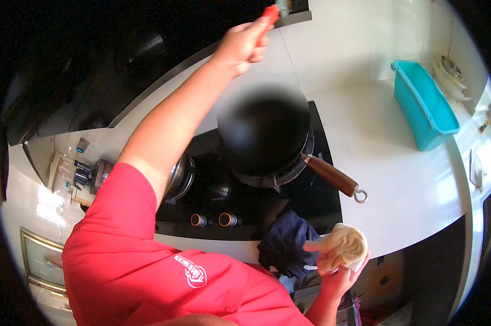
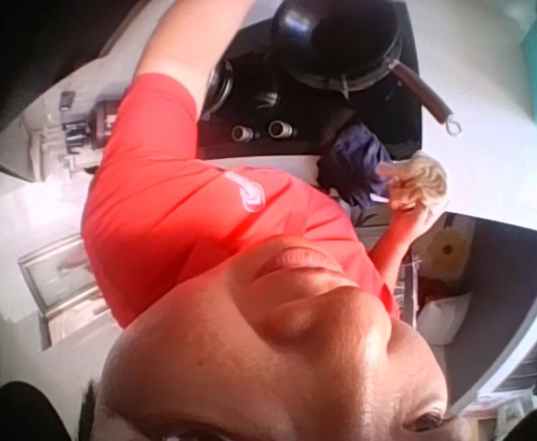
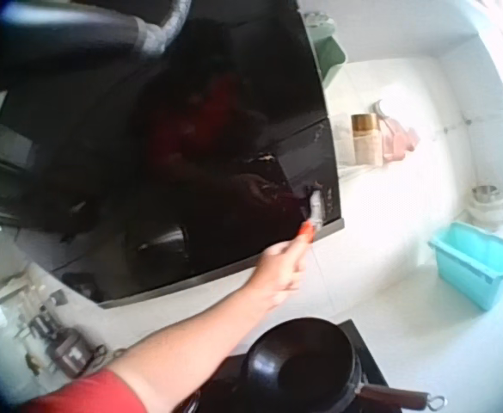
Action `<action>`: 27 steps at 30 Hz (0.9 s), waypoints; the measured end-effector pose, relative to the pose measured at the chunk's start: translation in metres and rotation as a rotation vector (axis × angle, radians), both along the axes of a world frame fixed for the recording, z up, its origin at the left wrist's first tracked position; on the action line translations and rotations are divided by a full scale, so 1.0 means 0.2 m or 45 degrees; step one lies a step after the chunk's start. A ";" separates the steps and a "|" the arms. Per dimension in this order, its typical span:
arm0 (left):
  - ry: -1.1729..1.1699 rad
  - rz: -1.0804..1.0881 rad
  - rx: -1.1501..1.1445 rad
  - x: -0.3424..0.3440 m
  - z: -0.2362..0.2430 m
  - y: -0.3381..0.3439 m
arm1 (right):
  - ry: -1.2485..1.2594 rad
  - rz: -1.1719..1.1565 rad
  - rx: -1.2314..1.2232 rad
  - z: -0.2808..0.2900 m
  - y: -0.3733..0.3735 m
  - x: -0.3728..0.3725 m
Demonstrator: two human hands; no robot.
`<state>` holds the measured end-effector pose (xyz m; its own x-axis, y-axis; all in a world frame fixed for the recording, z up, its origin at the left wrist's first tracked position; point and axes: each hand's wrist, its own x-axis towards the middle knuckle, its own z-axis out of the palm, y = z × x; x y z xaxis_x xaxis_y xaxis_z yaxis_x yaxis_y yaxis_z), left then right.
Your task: The person cleans a range hood by spraying liquid from a bottle onto the surface, wiping it with a cloth, and using a scraper tool to remove grime.
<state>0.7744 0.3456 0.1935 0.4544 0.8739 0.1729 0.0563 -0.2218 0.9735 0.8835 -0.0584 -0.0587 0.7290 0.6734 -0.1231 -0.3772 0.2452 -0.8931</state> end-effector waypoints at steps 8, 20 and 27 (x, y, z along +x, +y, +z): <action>-0.124 0.074 -0.067 -0.20 -0.03 -0.02 | -0.062 -0.005 0.116 -0.10 -0.05 -0.05; -0.609 0.001 -0.279 -1.06 -0.26 -0.99 | -0.208 0.992 -0.010 0.57 0.52 -0.68; 0.198 0.017 0.507 -1.31 -0.68 -1.32 | 0.212 1.376 0.122 0.52 0.56 -1.17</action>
